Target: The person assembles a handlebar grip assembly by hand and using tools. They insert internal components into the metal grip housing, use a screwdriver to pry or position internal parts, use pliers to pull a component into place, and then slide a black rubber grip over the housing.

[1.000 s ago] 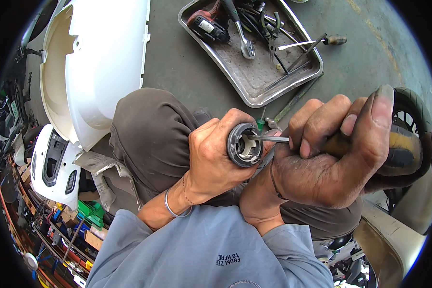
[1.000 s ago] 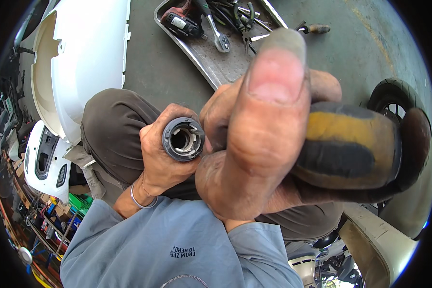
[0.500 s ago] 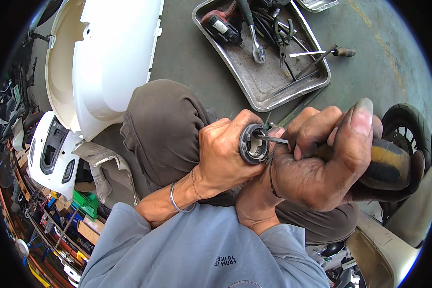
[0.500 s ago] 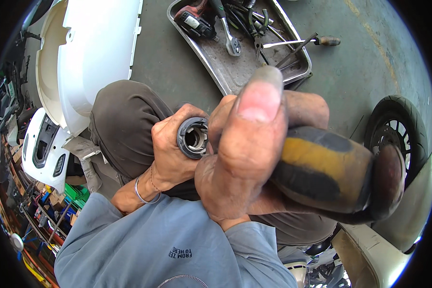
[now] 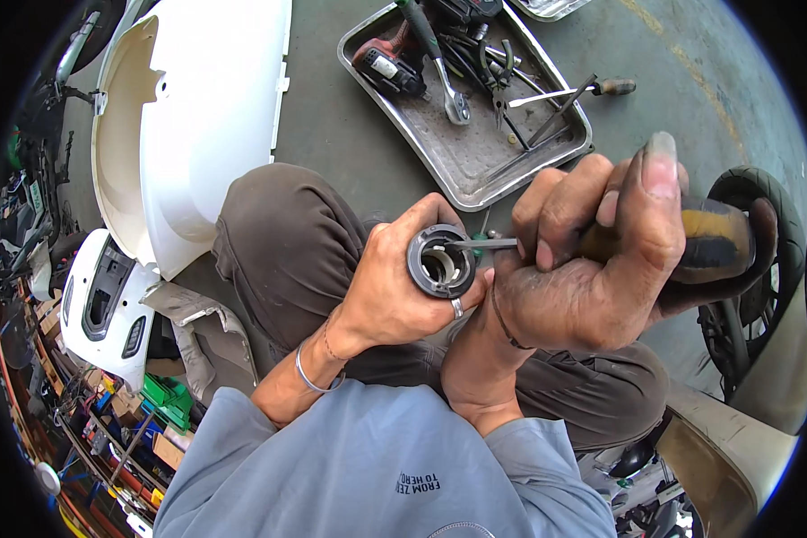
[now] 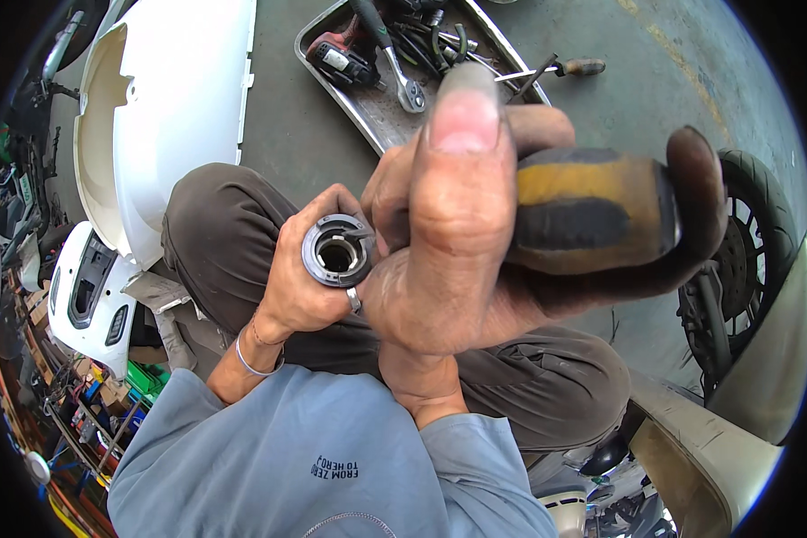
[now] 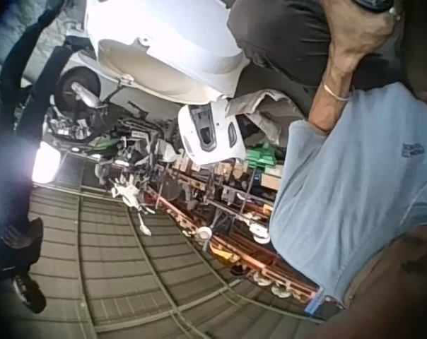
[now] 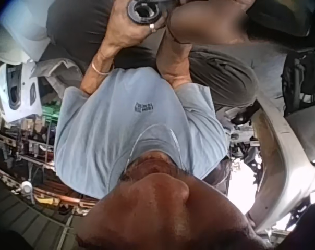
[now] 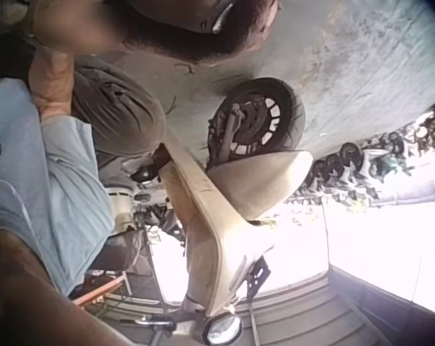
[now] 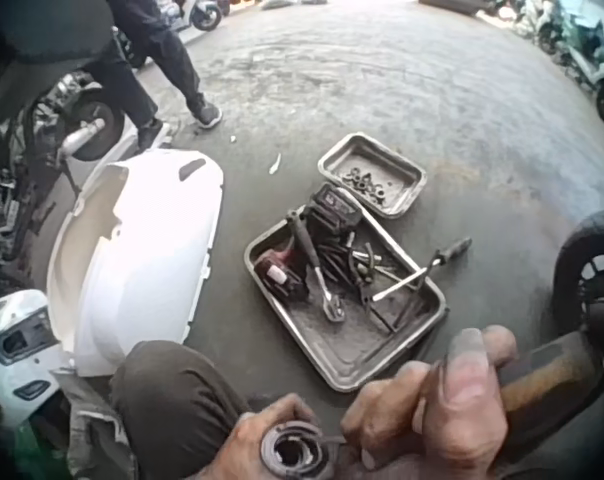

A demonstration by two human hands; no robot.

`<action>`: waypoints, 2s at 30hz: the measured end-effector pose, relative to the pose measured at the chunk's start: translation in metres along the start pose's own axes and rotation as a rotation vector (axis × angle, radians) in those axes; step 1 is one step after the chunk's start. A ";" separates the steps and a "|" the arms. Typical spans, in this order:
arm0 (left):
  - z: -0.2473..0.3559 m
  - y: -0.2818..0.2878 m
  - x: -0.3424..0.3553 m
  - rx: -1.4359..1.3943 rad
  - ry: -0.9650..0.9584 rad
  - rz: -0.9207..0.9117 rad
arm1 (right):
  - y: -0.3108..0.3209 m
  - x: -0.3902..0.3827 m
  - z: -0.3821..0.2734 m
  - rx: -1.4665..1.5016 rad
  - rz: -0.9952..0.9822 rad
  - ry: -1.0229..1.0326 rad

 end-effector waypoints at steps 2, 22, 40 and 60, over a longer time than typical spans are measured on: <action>0.002 -0.002 0.000 0.001 0.015 -0.009 | 0.000 0.004 -0.003 0.037 0.004 -0.020; -0.001 0.005 -0.010 -0.209 0.186 -0.189 | -0.021 0.002 0.014 0.200 -0.144 -0.271; 0.005 0.004 -0.006 -0.121 0.239 -0.163 | -0.017 0.015 0.027 0.156 -0.119 -0.263; 0.009 0.008 0.000 -0.055 0.082 0.020 | -0.023 0.010 0.031 0.034 -0.033 -0.164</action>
Point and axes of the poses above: each hand's wrist, its own x-axis towards the middle knuckle, its own y-axis out of the back of the hand, z = x × y, the point moved 4 cm from there along x, towards the middle knuckle, and after that the axes turned 11 degrees about z, right-handed, at the moved point
